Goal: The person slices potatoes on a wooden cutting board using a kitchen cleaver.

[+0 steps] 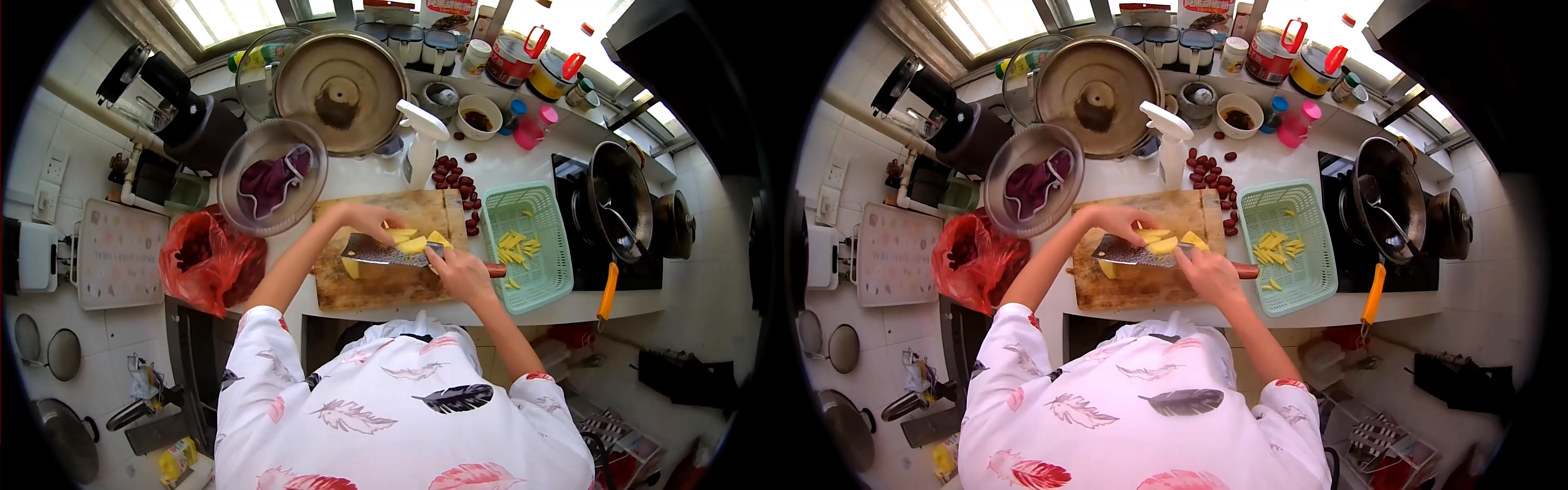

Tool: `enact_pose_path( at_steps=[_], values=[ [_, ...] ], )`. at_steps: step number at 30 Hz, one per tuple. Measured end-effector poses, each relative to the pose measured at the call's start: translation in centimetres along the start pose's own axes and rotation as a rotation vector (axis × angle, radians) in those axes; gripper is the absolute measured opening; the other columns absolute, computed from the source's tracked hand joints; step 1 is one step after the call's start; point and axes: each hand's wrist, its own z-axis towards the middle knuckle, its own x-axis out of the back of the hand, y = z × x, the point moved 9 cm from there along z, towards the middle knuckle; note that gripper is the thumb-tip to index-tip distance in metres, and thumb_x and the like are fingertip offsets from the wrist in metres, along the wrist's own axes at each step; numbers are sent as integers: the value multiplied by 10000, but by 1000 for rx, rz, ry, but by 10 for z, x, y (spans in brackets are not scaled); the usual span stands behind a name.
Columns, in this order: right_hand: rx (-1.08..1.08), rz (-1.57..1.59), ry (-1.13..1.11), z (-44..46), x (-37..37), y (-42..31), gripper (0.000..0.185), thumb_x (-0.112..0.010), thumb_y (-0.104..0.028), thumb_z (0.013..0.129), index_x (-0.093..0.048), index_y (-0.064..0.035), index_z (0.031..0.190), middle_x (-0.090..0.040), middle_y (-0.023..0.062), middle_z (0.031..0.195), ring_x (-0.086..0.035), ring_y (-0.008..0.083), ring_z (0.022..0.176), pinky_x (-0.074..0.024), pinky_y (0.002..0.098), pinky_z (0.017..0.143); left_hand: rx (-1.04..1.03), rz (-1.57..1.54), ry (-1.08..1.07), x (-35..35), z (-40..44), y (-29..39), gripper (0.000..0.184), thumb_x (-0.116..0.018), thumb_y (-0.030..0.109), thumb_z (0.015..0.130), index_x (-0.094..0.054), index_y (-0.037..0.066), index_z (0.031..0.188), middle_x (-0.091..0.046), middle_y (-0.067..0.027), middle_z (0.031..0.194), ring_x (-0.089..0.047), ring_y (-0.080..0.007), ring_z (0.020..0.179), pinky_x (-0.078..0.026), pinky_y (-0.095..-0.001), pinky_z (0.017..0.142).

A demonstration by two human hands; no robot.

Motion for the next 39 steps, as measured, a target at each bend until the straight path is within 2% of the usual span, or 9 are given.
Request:
enact_pose_path(
  at_steps=[3, 5, 14, 18, 21, 31, 33, 36, 39],
  values=[
    [-19, -10, -2, 0, 0, 2, 400, -557, -83, 714, -575, -78, 1114, -512, 68, 678, -574, 211, 586, -464, 306, 494, 68, 22, 11, 1, 7, -12, 584, -673, 329, 751, -515, 35, 1231, -613, -108, 1078, -571, -179, 936, -452, -299, 831],
    [-32, -5, -5, -3, -2, 4, 401, -559, -84, 713, -581, -86, 1113, -514, 69, 678, -576, 211, 589, -465, 307, 494, -20, -10, 187, 13, 13, -17, 448, -646, 243, 774, -573, 29, 1161, -638, -106, 1007, -584, -177, 872, -463, -297, 785],
    [-89, 63, -107, -4, -10, 11, 378, -554, -76, 719, -598, -116, 1093, -555, 89, 722, -604, 238, 619, -480, 338, 518, -88, 122, 474, 43, 18, -27, 268, -597, 222, 826, -656, 32, 1005, -673, -123, 937, -634, -233, 839, -485, -320, 743],
    [-101, 63, -130, -3, -10, 14, 403, -550, -73, 733, -583, -148, 1127, -558, 95, 728, -605, 255, 623, -481, 348, 530, -17, 216, 377, 21, 6, 27, 339, -591, 284, 863, -613, 36, 1094, -639, -122, 1063, -610, -220, 918, -473, -324, 803],
    [-79, 72, -139, 1, -8, 10, 417, -545, -68, 741, -578, -173, 1144, -556, 99, 730, -602, 260, 639, -482, 354, 551, -49, 26, 78, -19, 18, 30, 519, -609, 382, 849, -505, 56, 1239, -630, -128, 1069, -596, -212, 958, -462, -317, 846],
    [-129, 24, -142, -12, 2, 1, 396, -545, -75, 746, -607, -185, 1122, -557, 99, 739, -597, 253, 682, -482, 351, 590, -129, -26, 150, -21, 33, 15, 412, -640, 232, 824, -541, 49, 1180, -635, -92, 1008, -589, -161, 883, -475, -299, 805],
    [-150, 17, -148, -17, 3, -1, 414, -555, -72, 734, -612, -198, 1124, -553, 90, 732, -595, 244, 678, -478, 345, 590, -9, -102, 318, -7, 33, 4, 365, -628, 168, 812, -553, 52, 1150, -627, -88, 1017, -587, -165, 857, -480, -302, 786],
    [-230, 57, -172, -28, 13, -3, 382, -561, -70, 731, -622, -183, 1090, -559, 89, 711, -599, 248, 658, -479, 349, 586, -74, -36, 481, 12, 49, -16, 336, -608, 108, 800, -562, 50, 1127, -614, -93, 1049, -601, -200, 850, -487, -325, 773],
    [-373, 135, -216, -53, 25, 0, 320, -554, -71, 747, -626, -145, 1049, -577, 106, 702, -610, 275, 638, -486, 369, 584, -234, 346, 667, 18, 38, -1, 301, -579, 82, 802, -576, 41, 1100, -617, -118, 1033, -609, -257, 883, -486, -357, 784]
  ],
)
